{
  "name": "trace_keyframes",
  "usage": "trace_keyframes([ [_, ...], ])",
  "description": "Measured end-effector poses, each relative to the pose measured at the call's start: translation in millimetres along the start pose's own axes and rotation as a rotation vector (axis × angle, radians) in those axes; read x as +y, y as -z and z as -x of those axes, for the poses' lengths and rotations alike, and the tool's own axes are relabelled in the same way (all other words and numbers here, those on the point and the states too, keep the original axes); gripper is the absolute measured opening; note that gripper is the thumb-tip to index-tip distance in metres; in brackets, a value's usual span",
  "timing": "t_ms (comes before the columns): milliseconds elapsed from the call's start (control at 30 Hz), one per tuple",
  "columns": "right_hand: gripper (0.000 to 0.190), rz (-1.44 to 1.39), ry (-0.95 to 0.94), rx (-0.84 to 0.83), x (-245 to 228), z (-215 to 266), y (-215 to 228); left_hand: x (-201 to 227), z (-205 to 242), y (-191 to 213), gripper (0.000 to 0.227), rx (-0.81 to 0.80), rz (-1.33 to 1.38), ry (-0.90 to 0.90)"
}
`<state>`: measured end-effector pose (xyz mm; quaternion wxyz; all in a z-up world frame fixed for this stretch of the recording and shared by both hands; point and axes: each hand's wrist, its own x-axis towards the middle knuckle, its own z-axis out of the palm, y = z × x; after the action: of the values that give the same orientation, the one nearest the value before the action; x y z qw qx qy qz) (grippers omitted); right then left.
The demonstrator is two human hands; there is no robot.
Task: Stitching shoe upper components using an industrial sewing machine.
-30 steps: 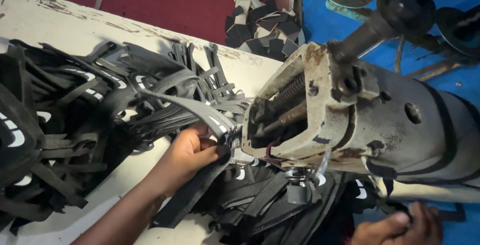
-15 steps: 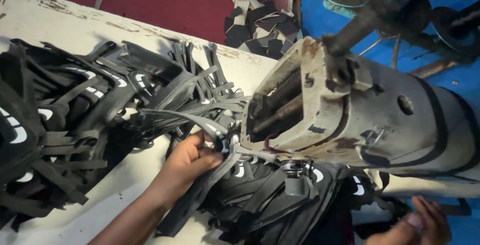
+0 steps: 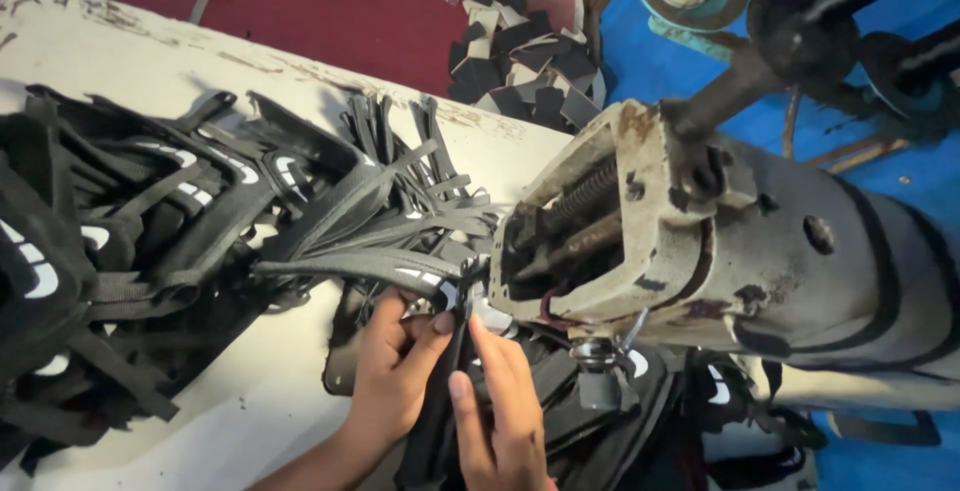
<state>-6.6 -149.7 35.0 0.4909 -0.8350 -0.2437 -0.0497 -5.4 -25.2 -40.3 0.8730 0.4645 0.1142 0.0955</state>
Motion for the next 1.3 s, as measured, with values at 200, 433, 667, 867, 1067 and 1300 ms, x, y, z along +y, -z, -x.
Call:
trace_keyframes([
  [200,0.042,-0.019,-0.024,-0.015,9.4,1.7,2.3,-9.9,33.0,11.0,0.044,0.02,-0.296,0.005],
  [433,0.042,-0.028,-0.027,-0.015,20.2,-6.1,2.3,-15.0,44.4,25.9,0.024,-0.018,-0.422,-0.157],
  [667,0.042,-0.014,0.014,-0.019,20.2,-5.8,4.7,-2.2,40.0,15.4,0.035,-0.038,-0.494,-0.189],
  [867,0.042,-0.025,0.004,0.023,10.4,-0.8,5.5,30.9,14.2,-9.3,0.049,-0.027,-0.311,0.034],
  [1067,0.048,-0.015,0.063,0.006,-0.4,17.3,5.7,32.3,-12.2,-6.2,0.052,-0.103,-0.218,0.097],
  [1300,0.041,0.379,0.407,0.162,59.7,42.8,66.6,-6.5,26.0,21.5,0.042,-0.082,-0.336,0.141],
])
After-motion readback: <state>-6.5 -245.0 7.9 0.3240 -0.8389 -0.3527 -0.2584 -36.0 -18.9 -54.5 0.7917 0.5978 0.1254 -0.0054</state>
